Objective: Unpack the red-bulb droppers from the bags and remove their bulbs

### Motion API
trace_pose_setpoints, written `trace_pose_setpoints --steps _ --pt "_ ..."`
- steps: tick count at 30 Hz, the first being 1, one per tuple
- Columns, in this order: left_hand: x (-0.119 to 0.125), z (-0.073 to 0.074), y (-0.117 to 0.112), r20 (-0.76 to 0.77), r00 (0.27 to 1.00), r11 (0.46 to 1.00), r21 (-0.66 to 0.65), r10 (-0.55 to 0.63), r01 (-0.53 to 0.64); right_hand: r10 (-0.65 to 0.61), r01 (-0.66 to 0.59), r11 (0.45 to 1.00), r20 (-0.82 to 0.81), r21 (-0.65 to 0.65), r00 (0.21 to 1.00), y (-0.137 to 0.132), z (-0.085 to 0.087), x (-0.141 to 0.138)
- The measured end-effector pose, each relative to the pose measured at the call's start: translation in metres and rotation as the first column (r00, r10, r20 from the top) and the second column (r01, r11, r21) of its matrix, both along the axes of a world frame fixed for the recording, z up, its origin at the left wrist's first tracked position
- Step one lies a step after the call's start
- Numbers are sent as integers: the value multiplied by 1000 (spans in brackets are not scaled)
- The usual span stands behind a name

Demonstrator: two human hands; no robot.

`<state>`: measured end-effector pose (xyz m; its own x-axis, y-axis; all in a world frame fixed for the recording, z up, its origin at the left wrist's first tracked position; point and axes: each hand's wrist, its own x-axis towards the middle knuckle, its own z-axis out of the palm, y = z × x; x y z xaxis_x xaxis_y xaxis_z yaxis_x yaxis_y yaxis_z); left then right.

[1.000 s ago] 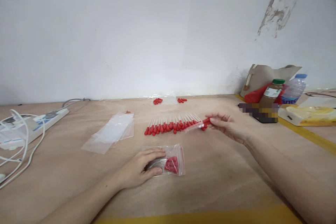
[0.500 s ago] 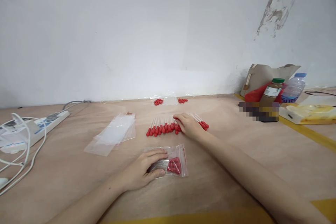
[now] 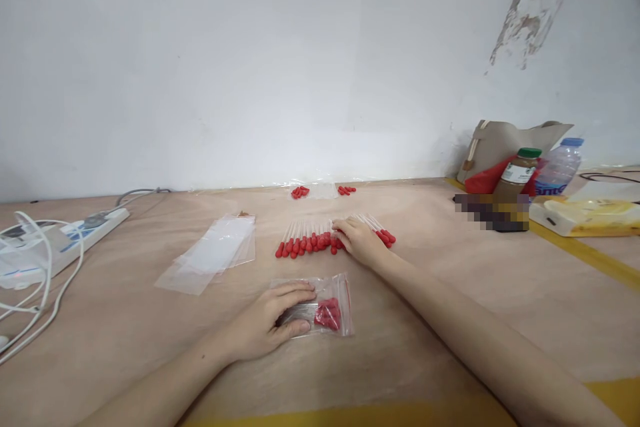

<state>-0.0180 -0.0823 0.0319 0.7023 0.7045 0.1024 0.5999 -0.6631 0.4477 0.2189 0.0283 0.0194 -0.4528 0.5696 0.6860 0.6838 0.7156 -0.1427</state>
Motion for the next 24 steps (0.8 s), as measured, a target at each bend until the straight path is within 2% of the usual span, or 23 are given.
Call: trace_pose_setpoints --steps 4,9,12,15,18,20,24 --pt "0 1 0 -2 1000 1000 -1 4 -4 -28 29 999 -36 25 999 2 -1 1" --pt "1 0 0 -6 1000 1000 -8 1 -1 -14 14 1000 9 23 1000 1 -4 1" --pt "0 0 0 8 1000 1000 3 -3 3 -67 67 997 -1 44 998 -4 2 2" --pt "-1 -1 0 18 1000 1000 13 -4 4 -134 139 990 -132 32 982 -11 14 5" --pt "1 0 -1 18 1000 1000 9 5 -5 -193 182 981 -247 -64 950 -25 21 14" --pt "2 -1 -3 22 999 999 12 38 -38 -194 154 970 -222 -186 956 -39 19 21" --pt "5 -4 -6 25 995 995 35 96 -96 59 -93 914 -97 -396 993 -71 5 29"
